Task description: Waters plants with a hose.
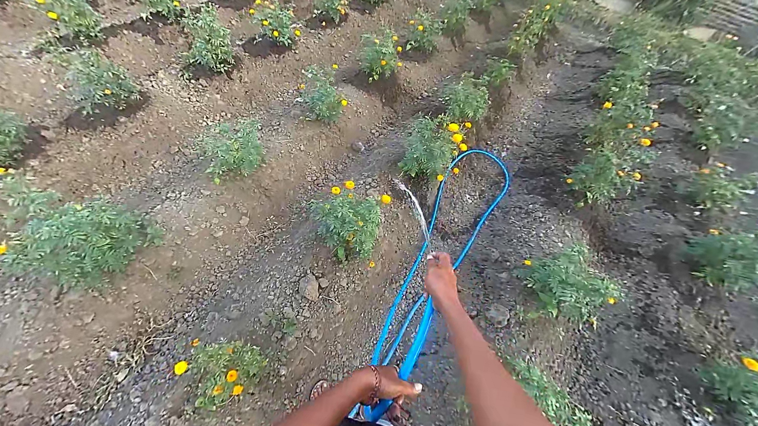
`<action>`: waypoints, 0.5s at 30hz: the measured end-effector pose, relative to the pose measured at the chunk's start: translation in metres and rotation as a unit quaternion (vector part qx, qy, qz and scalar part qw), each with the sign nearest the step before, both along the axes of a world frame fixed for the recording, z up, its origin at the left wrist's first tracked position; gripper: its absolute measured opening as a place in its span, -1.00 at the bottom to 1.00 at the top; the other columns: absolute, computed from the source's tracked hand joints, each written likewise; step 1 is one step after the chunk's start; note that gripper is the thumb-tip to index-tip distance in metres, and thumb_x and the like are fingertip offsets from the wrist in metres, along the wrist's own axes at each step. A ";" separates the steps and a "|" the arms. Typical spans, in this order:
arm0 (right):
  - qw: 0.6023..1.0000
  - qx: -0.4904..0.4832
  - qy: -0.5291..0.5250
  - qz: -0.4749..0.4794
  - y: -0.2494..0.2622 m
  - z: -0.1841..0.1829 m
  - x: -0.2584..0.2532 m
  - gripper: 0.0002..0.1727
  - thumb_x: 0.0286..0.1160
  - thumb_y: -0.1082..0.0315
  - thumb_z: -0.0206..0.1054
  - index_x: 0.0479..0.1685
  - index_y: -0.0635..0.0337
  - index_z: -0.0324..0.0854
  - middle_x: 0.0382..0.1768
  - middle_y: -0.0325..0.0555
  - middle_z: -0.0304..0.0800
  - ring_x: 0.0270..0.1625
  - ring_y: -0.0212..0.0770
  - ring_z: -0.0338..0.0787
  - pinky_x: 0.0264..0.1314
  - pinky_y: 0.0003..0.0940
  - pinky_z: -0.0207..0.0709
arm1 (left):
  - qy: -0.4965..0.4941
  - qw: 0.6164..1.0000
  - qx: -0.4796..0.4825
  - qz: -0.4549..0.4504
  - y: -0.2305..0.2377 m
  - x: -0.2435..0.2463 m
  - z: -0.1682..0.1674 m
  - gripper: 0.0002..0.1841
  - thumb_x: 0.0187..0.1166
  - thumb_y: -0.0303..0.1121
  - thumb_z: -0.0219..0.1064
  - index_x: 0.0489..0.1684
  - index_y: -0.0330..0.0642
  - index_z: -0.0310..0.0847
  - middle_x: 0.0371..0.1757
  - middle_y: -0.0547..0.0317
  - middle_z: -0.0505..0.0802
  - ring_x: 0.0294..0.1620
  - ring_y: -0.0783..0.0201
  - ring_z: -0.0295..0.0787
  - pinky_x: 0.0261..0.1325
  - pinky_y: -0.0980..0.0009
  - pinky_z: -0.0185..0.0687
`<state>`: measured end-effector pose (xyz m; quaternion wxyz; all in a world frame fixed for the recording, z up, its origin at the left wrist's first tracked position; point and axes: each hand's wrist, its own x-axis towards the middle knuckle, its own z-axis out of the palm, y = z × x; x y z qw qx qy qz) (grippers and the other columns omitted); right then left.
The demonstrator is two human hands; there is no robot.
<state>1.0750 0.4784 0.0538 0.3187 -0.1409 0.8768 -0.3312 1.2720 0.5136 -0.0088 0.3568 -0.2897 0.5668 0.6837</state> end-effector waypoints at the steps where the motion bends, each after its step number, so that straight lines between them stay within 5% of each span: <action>1: 1.000 -0.001 -0.001 0.001 -0.001 0.002 0.003 -0.56 0.95 0.16 -0.15 0.62 0.10 0.31 -0.13 0.12 0.65 -0.45 -0.09 0.64 -0.35 -0.12 0.57 | -0.003 1.000 -0.003 0.001 -0.001 0.002 0.001 -0.57 0.80 0.08 0.14 -0.25 -0.12 0.48 -0.54 0.34 0.60 -0.57 0.40 0.54 -0.32 0.38 0.56; 15: 1.000 -0.022 0.018 -0.001 -0.010 0.008 0.023 -0.56 0.94 0.14 -0.14 0.60 0.10 0.32 -0.12 0.12 0.68 -0.39 -0.05 0.69 -0.32 -0.09 0.59 | 0.002 1.000 -0.014 0.014 -0.009 0.019 -0.001 -0.61 0.81 0.02 0.14 -0.36 -0.05 0.45 -0.60 0.38 0.59 -0.62 0.42 0.54 -0.37 0.41 0.56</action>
